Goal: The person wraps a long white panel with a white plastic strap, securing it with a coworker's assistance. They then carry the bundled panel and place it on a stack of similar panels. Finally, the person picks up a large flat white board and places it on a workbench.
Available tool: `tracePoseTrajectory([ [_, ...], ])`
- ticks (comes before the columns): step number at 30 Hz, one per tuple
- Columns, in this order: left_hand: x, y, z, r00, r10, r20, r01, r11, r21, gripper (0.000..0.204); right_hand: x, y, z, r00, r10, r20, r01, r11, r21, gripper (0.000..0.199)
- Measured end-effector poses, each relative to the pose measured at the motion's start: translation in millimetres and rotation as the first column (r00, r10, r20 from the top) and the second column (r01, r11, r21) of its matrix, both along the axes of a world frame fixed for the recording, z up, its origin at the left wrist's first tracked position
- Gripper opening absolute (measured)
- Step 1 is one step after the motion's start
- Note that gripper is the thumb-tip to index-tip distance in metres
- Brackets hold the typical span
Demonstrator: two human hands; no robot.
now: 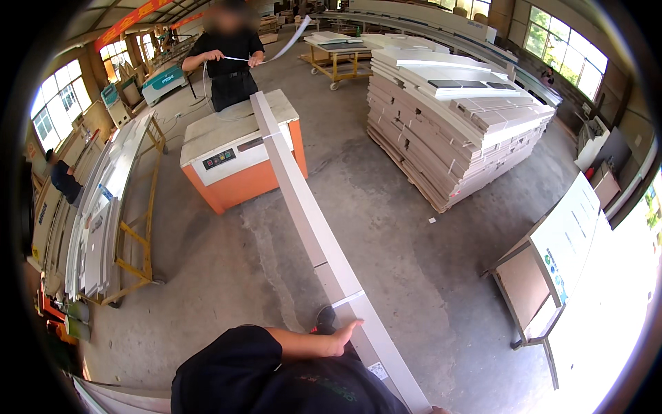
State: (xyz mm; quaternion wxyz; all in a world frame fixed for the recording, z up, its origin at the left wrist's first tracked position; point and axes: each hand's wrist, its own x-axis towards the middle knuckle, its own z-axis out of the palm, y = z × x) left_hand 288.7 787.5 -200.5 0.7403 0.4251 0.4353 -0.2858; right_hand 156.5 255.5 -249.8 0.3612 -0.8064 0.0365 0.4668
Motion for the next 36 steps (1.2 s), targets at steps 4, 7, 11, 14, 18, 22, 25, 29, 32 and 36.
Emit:
tracePoseTrajectory([
  [4, 0, 2, 24, 1.0, 0.004, -0.008, -0.004, 1.0, -0.008, 0.09, -3, -3, -4, 1.0, 0.003, 0.014, -0.004, 1.0, 0.02, 0.046],
  [7, -2, 2, 12, 1.0, 0.007, -0.003, -0.007, 1.0, 0.007, 0.09, -6, -4, -6, 0.998, 0.035, 0.045, -0.037, 0.999, 0.039, 0.043],
  [11, -2, 1, 0, 1.0, -0.007, 0.026, 0.007, 1.0, 0.003, 0.091, -12, -7, -9, 0.995, 0.076, 0.07, -0.078, 0.997, 0.028, 0.041],
  [14, -2, 0, -1, 1.0, -0.011, 0.028, 0.011, 1.0, 0.023, 0.092, -8, -9, -7, 0.999, -0.024, -0.041, 0.024, 1.0, 0.0, 0.045],
  [18, -3, 0, -6, 1.0, -0.009, 0.018, 0.009, 1.0, 0.005, 0.092, -12, -6, -6, 0.973, -0.195, -0.123, 0.201, 0.979, 0.04, 0.048],
  [22, -4, 0, -16, 1.0, 0.002, 0.015, -0.001, 0.999, -0.037, 0.092, -9, -5, -1, 0.971, -0.199, -0.129, 0.204, 0.978, 0.027, 0.051],
  [25, -3, 1, -14, 1.0, -0.004, 0.017, 0.004, 1.0, -0.016, 0.092, -7, -1, 2, 0.975, -0.18, -0.134, 0.182, 0.983, 0.009, 0.054],
  [29, -4, 1, -6, 1.0, -0.017, 0.005, 0.017, 1.0, 0.023, 0.092, -7, 2, 6, 0.977, -0.164, -0.14, 0.164, 0.986, -0.013, 0.059],
  [32, -6, 1, -1, 0.999, -0.008, 0.039, 0.008, 1.0, 0.01, 0.091, -10, 2, 11, 0.977, -0.154, -0.148, 0.151, 0.988, -0.033, 0.062],
  [36, -6, 1, 3, 1.0, 0.004, 0.024, -0.004, 1.0, 0.011, 0.09, -12, 3, 19, 0.976, -0.139, -0.167, 0.13, 0.989, -0.063, 0.067],
])
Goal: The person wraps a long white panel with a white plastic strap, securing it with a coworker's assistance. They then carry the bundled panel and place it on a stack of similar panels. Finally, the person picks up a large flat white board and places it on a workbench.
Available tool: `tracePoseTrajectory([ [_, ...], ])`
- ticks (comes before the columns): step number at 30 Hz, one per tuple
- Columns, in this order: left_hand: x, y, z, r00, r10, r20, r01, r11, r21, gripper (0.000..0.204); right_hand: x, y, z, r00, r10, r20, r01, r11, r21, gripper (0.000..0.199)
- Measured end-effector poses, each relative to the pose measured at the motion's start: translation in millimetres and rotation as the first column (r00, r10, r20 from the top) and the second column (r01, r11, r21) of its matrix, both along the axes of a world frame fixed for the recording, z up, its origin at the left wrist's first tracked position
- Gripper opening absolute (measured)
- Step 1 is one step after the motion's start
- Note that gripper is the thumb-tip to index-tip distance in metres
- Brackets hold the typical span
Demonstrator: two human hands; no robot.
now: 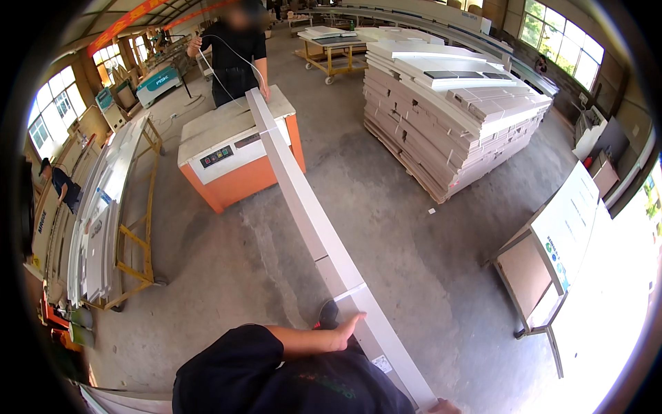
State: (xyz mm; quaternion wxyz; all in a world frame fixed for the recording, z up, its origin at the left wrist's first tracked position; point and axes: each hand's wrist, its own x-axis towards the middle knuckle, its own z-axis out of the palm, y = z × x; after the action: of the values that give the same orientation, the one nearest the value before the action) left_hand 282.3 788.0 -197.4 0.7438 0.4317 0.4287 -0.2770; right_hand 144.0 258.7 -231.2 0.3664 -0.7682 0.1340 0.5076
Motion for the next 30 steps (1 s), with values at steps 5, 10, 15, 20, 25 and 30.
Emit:
tracePoseTrajectory([
  [5, -1, 0, -12, 1.0, 0.009, 0.024, -0.009, 1.0, 0.011, 0.09, 0, 3, 12, 0.999, 0.037, -0.029, -0.038, 0.999, -0.04, 0.073],
  [10, -1, -1, -30, 0.999, 0.019, 0.028, -0.019, 1.0, 0.004, 0.092, 0, 11, 26, 0.994, 0.078, -0.075, -0.084, 0.993, -0.086, 0.078],
  [15, -5, 1, -30, 0.999, 0.05, -0.003, -0.05, 0.999, 0.002, 0.087, 34, 43, 54, 0.962, 0.183, -0.202, -0.217, 0.963, -0.159, 0.084],
  [20, 0, 3, 6, 0.997, 0.066, -0.028, -0.07, 0.984, -0.165, 0.07, 25, 47, 59, 0.967, 0.19, -0.166, -0.226, 0.947, -0.229, 0.089],
  [25, -1, 5, 12, 0.997, 0.071, -0.014, -0.072, 0.976, -0.206, 0.066, 33, 69, 93, 0.99, 0.088, -0.108, -0.106, 0.978, -0.177, 0.087],
  [30, -1, 3, 11, 0.998, 0.056, -0.009, -0.056, 0.964, -0.259, 0.061, 25, 61, 82, 0.983, 0.168, -0.075, -0.18, 0.963, -0.201, 0.079],
])
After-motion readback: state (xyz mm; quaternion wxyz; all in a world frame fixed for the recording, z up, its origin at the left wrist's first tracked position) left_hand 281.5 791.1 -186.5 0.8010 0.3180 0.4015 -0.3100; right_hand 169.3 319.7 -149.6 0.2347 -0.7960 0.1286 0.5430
